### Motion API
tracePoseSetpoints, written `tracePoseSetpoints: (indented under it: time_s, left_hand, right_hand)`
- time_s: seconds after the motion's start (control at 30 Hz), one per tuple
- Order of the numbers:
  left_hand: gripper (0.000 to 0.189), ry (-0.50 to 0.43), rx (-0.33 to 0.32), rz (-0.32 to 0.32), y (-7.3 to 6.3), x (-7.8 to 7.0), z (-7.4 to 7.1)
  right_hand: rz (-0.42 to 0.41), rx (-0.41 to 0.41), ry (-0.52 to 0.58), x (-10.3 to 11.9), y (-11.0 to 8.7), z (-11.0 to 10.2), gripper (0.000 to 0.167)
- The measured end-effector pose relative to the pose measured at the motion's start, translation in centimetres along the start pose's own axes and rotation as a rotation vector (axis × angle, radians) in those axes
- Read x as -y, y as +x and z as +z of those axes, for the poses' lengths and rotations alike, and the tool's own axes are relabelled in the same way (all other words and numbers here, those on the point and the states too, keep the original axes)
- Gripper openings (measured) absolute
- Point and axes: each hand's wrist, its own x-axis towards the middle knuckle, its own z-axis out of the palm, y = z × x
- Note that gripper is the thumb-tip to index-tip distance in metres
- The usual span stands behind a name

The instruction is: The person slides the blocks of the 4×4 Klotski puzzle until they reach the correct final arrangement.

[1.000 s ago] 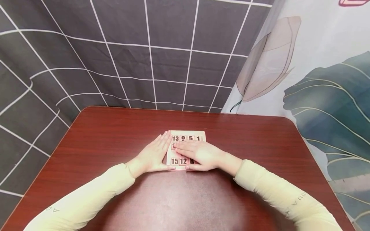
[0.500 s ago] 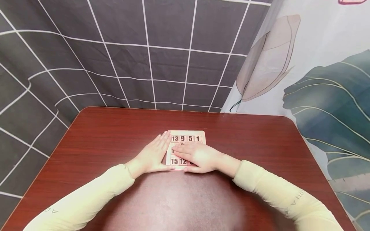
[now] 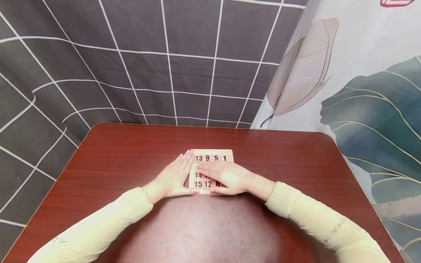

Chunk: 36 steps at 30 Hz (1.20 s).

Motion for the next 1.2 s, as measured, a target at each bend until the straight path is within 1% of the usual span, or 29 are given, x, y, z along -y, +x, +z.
tracePoseSetpoints:
  time_s: [0.1,0.27,0.47,0.6,0.73,0.87,1.0,1.2]
  left_hand:
    - [0.118,-0.009,-0.009,0.004,0.0,-0.1,0.0]
    - [0.118,-0.016,-0.005,-0.002,0.0,-0.2,-0.2]
    - [0.118,-0.024,-0.006,0.005,0.0,-0.3,-0.3]
    - [0.117,-0.022,0.003,0.006,0.0,-0.3,-0.2]
    - [0.118,-0.02,0.002,0.006,0.0,-0.2,-0.1]
    - [0.118,-0.019,0.001,0.001,0.0,-0.1,-0.2]
    - [0.117,-0.022,-0.001,-0.001,0.0,-0.2,-0.3]
    - [0.119,-0.031,-0.008,-0.003,0.0,-0.3,-0.4]
  right_hand:
    - [0.044,0.006,0.013,-0.8,0.4,-0.1,0.065]
    - [0.099,0.02,0.011,-1.8,1.3,0.0,0.066]
    - [0.114,0.068,0.002,-1.9,1.9,0.3,0.067]
    - [0.099,0.075,0.007,-1.2,1.6,0.3,0.067]
    - [0.066,0.088,0.009,-0.4,1.1,0.4,0.069]
    - [0.054,0.077,0.014,-0.1,0.8,0.4,0.069]
    - [0.07,0.046,0.026,-0.7,0.5,0.0,0.067]
    - [0.146,0.044,0.012,-2.4,-0.6,-0.3,0.068]
